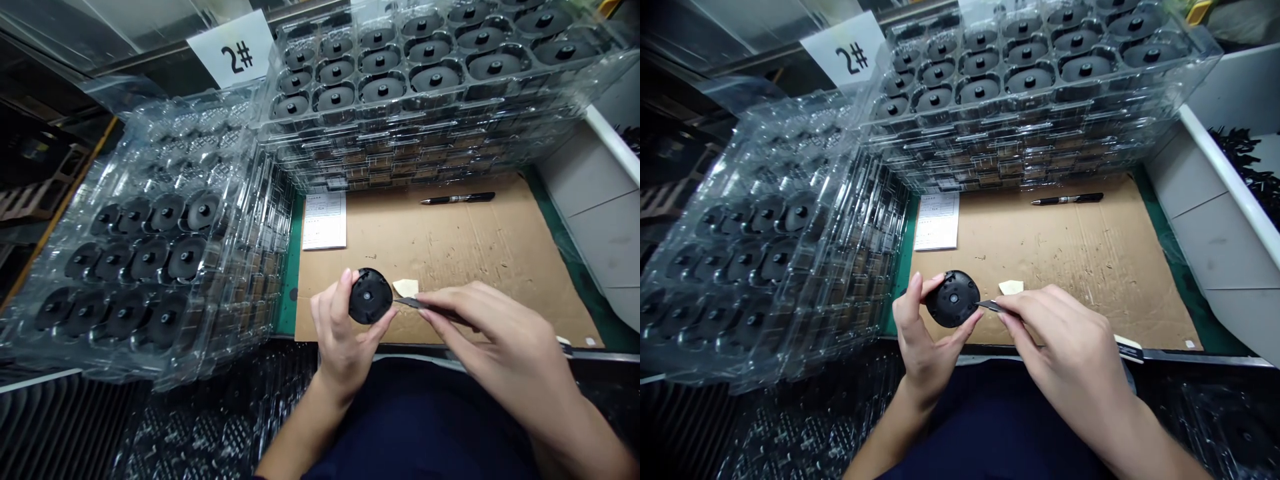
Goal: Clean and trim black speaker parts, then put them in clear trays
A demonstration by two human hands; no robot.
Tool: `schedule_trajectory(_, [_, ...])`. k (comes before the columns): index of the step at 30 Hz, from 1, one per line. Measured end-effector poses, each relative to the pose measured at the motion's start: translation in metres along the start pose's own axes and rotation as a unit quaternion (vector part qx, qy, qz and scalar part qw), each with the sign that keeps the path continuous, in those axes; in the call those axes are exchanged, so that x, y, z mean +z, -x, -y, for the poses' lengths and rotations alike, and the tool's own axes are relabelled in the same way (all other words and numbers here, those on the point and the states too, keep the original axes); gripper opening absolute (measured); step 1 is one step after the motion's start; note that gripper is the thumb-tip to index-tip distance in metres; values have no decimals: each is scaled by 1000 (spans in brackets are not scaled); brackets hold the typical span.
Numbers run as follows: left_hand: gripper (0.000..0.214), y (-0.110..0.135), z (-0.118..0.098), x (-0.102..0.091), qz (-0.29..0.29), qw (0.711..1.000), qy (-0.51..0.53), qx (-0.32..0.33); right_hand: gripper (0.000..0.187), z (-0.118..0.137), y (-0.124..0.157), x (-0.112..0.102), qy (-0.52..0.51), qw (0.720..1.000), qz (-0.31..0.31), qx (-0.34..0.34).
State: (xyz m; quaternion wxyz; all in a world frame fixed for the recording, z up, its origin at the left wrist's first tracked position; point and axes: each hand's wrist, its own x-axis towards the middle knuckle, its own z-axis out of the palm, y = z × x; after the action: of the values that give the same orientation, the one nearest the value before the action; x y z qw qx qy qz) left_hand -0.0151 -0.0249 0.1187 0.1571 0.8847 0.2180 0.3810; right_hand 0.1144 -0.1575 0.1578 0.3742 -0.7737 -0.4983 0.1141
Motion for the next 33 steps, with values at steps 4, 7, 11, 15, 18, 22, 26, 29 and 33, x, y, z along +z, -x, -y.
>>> schedule_trajectory(4, [98,-1,0,2,-1,1000,-1,2,17,-1,2,0,-21,999,-11,25])
schedule_trajectory(7, [98,-3,-1,2,-4,1000,-4,2,17,-2,3,4,-17,998,-38,46])
schedule_trajectory(11, [99,-3,-1,2,-5,1000,-9,10,18,-2,1,7,0,999,-31,41])
schedule_trajectory(15, [100,-2,0,2,-10,1000,-10,12,17,1,-1,9,-1,999,-26,36])
schedule_trajectory(18, [99,-2,-1,2,-12,1000,-15,5,17,2,0,10,5,999,-25,35])
schedule_trajectory(22, [98,-1,-1,1,-12,1000,-20,4,18,0,2,11,9,999,-20,34])
schedule_trajectory(26, [98,0,-1,1,-12,1000,-19,3,18,3,4,9,4,999,-7,36])
schedule_trajectory(29, [96,1,0,1,-11,1000,-20,-1,20,8,6,4,-36,998,52,7])
schedule_trajectory(33, [97,2,0,1,-9,1000,-13,-8,19,7,5,3,-51,998,30,31])
